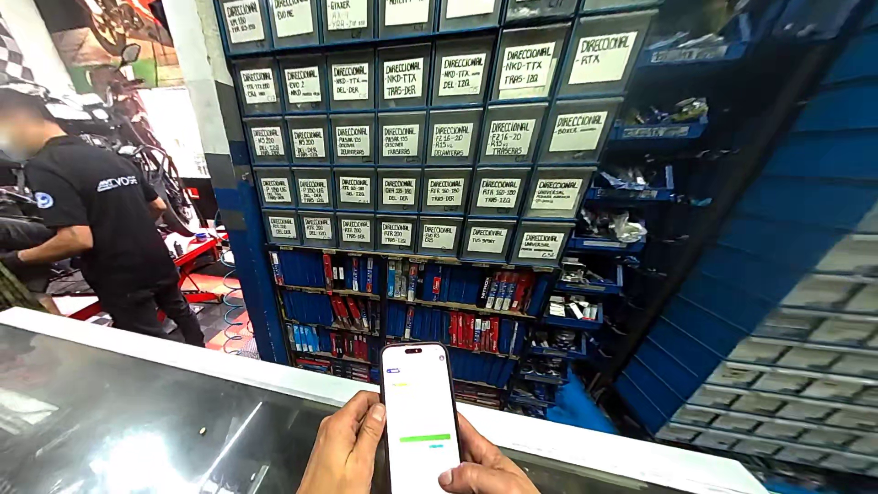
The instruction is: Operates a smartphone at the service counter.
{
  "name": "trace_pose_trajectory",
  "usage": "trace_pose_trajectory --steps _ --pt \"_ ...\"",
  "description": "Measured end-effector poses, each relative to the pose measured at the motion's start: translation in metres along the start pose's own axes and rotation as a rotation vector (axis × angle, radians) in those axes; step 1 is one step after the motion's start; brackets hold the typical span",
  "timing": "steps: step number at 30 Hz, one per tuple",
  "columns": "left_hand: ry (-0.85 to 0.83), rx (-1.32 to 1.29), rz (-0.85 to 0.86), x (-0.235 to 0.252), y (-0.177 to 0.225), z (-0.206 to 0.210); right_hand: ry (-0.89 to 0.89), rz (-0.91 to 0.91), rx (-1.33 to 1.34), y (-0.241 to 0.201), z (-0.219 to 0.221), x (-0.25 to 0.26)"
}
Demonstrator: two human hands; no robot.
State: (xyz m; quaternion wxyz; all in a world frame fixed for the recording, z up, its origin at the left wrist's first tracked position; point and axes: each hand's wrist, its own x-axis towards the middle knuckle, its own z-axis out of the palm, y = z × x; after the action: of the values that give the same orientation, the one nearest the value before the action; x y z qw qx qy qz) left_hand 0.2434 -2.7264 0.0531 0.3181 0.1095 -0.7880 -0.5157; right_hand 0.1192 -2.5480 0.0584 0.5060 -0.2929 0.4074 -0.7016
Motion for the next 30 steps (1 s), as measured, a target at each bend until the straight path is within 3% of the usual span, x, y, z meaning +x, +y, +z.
trace_pose_trajectory --steps 30 --pt "0.006 -0.027 0.009 0.0003 0.0007 -0.0005 0.018 0.019 0.007 -0.0002 0.0001 0.0023"
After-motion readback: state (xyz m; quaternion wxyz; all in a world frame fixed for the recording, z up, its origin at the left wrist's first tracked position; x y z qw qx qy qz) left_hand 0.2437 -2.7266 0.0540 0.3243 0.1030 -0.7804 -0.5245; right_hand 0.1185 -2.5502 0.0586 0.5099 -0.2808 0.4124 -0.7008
